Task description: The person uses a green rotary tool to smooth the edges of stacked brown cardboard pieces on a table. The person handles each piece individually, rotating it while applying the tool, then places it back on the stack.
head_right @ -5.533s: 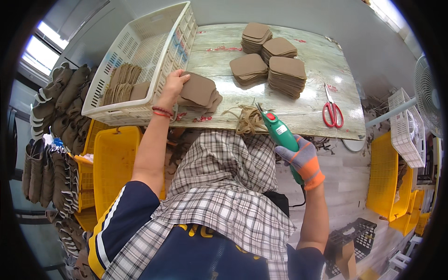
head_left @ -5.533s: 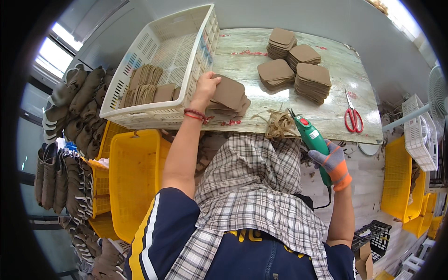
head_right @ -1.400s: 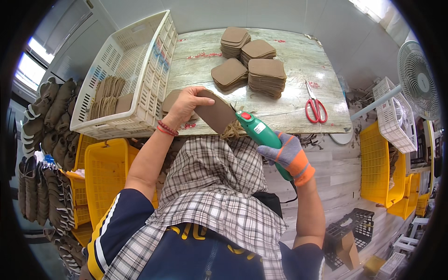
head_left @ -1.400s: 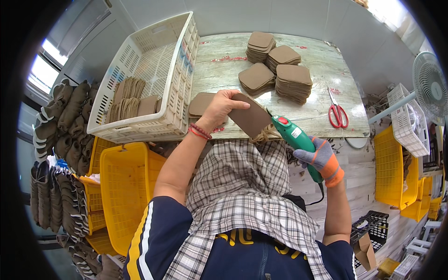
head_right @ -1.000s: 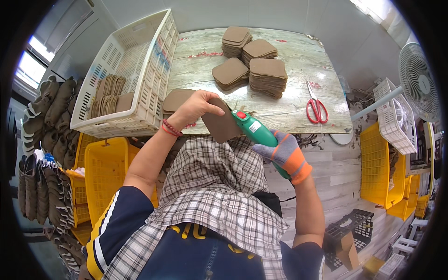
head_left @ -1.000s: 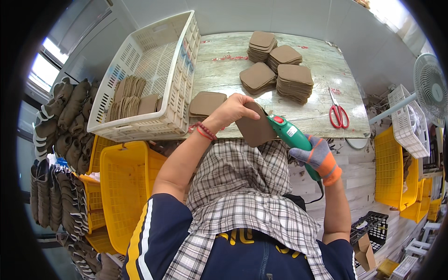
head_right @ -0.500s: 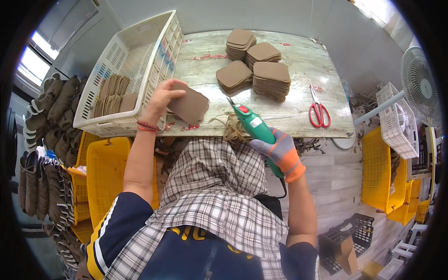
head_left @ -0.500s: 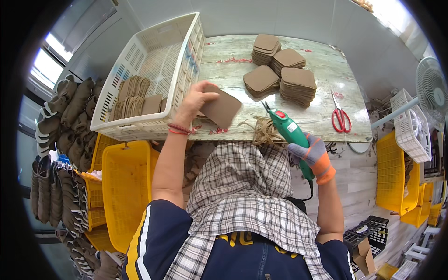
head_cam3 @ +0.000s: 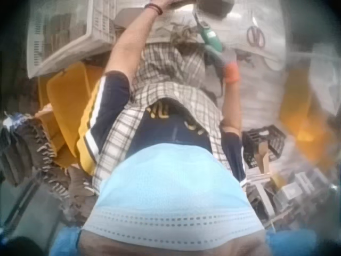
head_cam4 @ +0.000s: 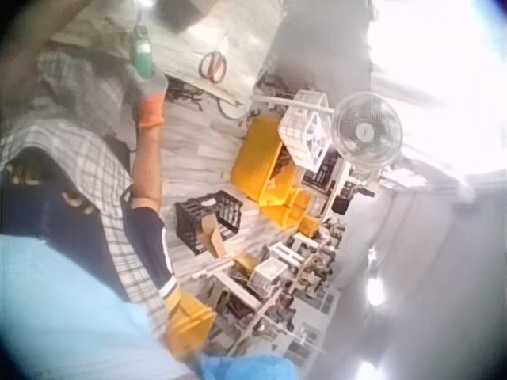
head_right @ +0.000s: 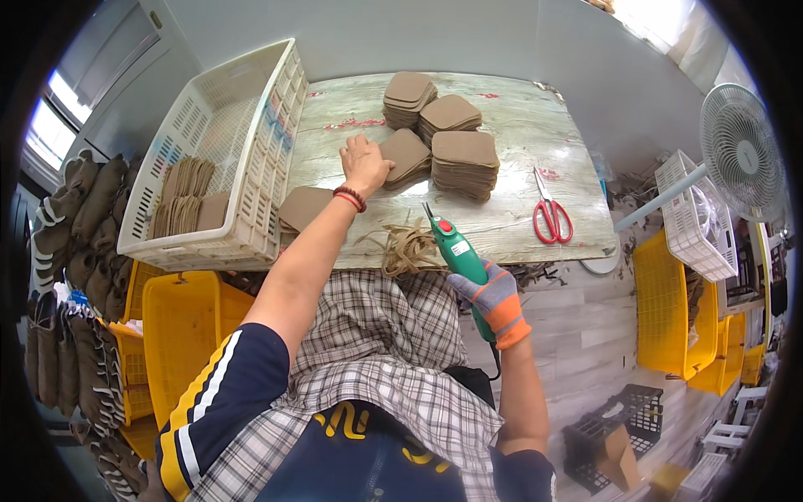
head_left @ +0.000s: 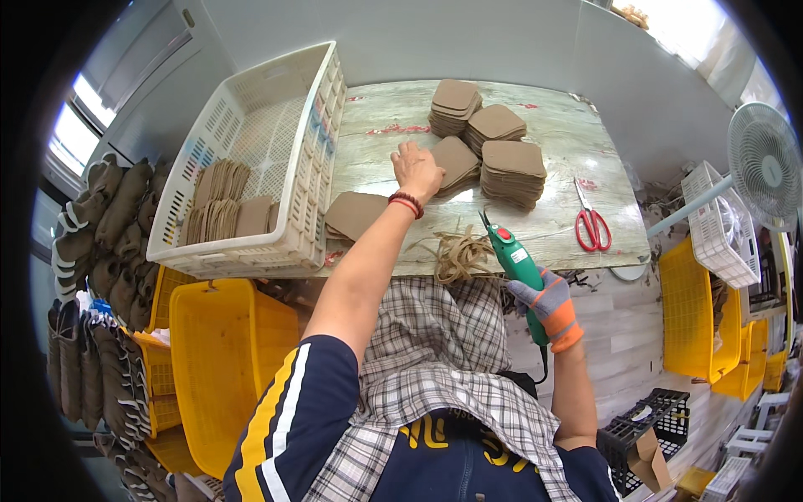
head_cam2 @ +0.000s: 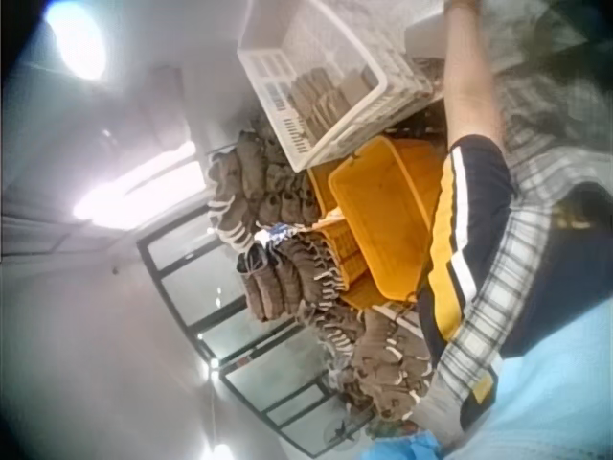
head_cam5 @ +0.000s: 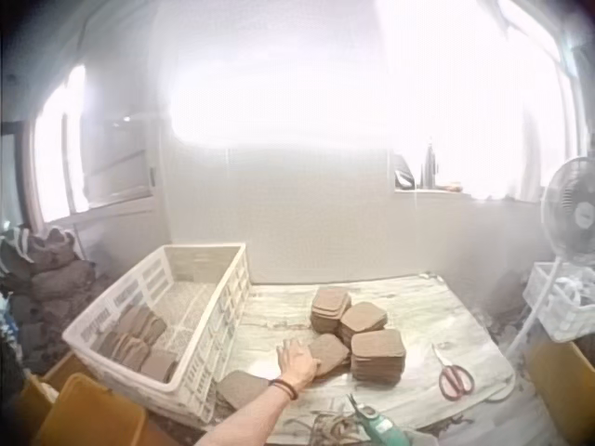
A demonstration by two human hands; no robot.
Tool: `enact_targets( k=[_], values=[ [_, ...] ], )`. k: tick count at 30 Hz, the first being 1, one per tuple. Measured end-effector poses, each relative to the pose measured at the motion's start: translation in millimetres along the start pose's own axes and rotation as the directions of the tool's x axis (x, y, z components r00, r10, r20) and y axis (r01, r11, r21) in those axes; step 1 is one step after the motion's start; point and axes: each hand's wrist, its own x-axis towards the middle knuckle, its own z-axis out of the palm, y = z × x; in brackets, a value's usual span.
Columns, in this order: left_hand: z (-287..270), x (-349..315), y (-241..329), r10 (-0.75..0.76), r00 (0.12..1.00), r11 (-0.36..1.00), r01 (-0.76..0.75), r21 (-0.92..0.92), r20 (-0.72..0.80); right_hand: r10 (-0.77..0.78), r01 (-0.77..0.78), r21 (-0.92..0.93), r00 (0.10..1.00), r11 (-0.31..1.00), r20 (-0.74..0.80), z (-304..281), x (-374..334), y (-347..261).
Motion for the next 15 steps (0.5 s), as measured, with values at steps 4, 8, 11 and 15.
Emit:
enact_targets(
  k=[4, 8, 11, 15],
  values=[
    [0, -7, 2, -0.071, 0.973, 0.970, 0.017, -0.241, -0.218, -0.005, 0.005, -0.045, 1.000, 0.999, -0.010, 1, 0, -3],
    [-1, -14, -5, -0.187, 0.980, 0.589, 0.167, -0.791, 0.068, -0.031, 0.026, -0.099, 0.999, 0.995, -0.045, 6, 3, -5],
    [-20, -38, 9, -0.290, 0.933, -0.270, 0.132, -0.954, 0.212, -0.075, 0.063, -0.128, 0.993, 0.990, -0.093, 12, 5, -6],
    [-38, -63, 32, -0.159, 0.928, -0.773, 0.096, -0.627, 0.338, -0.147, 0.127, -0.132, 0.978, 0.983, -0.148, 19, 3, -15]
  ],
)
